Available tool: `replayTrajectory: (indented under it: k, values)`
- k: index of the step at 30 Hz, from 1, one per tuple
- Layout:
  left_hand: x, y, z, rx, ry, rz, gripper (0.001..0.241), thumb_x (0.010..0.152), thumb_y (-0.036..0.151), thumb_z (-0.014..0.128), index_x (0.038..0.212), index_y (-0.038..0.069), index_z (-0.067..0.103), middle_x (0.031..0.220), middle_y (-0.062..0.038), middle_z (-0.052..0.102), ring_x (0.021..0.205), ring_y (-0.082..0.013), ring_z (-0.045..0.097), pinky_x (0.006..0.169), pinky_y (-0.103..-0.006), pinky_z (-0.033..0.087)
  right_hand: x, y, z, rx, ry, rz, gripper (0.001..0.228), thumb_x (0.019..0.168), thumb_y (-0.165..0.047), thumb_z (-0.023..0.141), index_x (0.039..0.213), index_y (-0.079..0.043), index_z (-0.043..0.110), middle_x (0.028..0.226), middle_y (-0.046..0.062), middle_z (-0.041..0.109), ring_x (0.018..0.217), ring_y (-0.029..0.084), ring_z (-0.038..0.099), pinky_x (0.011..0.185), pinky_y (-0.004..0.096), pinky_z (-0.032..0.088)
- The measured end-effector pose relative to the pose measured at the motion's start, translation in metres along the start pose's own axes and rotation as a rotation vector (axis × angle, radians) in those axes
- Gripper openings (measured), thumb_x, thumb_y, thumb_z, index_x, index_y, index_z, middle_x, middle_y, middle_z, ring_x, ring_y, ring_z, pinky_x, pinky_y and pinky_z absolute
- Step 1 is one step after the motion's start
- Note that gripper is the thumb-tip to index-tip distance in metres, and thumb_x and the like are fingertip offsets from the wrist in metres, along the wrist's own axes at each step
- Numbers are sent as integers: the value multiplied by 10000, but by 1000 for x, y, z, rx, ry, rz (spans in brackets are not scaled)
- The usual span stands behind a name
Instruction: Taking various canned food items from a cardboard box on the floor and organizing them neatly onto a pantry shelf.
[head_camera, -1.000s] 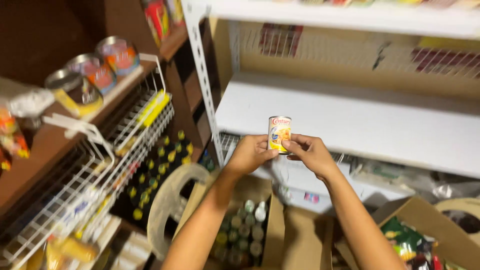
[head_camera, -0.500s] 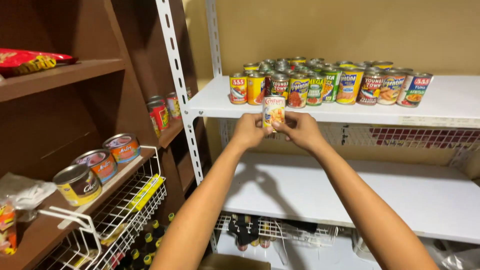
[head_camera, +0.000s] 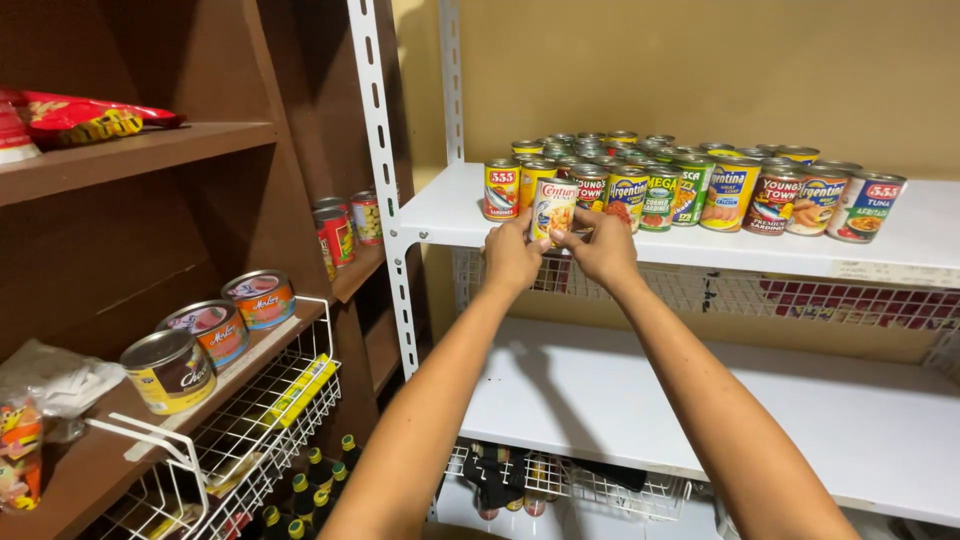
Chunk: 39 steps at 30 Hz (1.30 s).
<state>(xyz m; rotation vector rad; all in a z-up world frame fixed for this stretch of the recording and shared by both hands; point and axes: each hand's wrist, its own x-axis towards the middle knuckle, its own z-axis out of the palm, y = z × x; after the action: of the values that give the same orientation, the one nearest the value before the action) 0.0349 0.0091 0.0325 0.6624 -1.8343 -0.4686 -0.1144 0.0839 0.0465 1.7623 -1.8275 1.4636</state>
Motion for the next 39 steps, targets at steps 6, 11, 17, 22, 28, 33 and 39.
replayTrajectory:
  k: [6, 11, 17, 22, 28, 33, 39]
  values:
    - [17, -16, 9, -56, -22, 7, 371, 821, 181, 818, 1160, 67, 717, 836, -130, 751, 763, -261, 742, 731, -392, 569, 9, -12, -5, -86, -3, 86, 430, 856, -339, 816, 1241, -158, 751, 889, 88, 794, 782, 200, 755, 765, 371, 550]
    - [26, -16, 4, -76, -31, 52, 361, 813, 174, 817, 1149, 73, 730, 796, -109, 749, 725, -245, 723, 717, -376, 561, 18, -7, -2, -10, 41, -7, 440, 824, -347, 832, 1210, -148, 768, 943, 80, 797, 834, 174, 768, 768, 356, 573]
    - [21, -25, 11, 113, 11, 67, 492, 795, 215, 809, 1251, 68, 700, 962, -154, 714, 933, -330, 660, 786, -520, 479, 10, 0, 14, -51, 81, 5, 501, 815, -344, 847, 1255, -130, 739, 960, 105, 782, 834, 200, 750, 758, 373, 564]
    - [27, -38, 24, 159, 32, 43, 427, 920, 236, 718, 1311, 70, 678, 1200, -167, 656, 1185, -333, 572, 892, -553, 366, 3, -3, 19, -104, 256, -76, 594, 769, -378, 882, 1259, -94, 705, 979, 113, 765, 777, 234, 739, 709, 393, 567]
    - [28, -20, 18, 120, 108, -74, 392, 832, 271, 791, 1183, 110, 726, 1016, -65, 782, 1002, -223, 716, 924, -434, 354, -2, -10, 15, -210, 306, 22, 420, 799, -453, 864, 1076, -188, 692, 879, 23, 785, 701, 247, 737, 634, 417, 538]
    - [28, -16, 13, 132, 134, -66, 207, 830, 275, 796, 996, 157, 759, 899, -25, 793, 883, -195, 735, 888, -409, 351, 0, -15, 12, -222, 277, 66, 487, 758, -499, 839, 1104, -195, 685, 723, 18, 737, 683, 256, 724, 601, 450, 521]
    - [38, -14, 17, 226, 70, -162, 178, 869, 319, 775, 1001, 198, 782, 888, -50, 780, 877, -219, 721, 894, -399, 341, 31, 16, 18, -476, 41, 37, 431, 846, -590, 766, 898, -167, 705, 743, 12, 734, 728, 261, 723, 622, 452, 526]
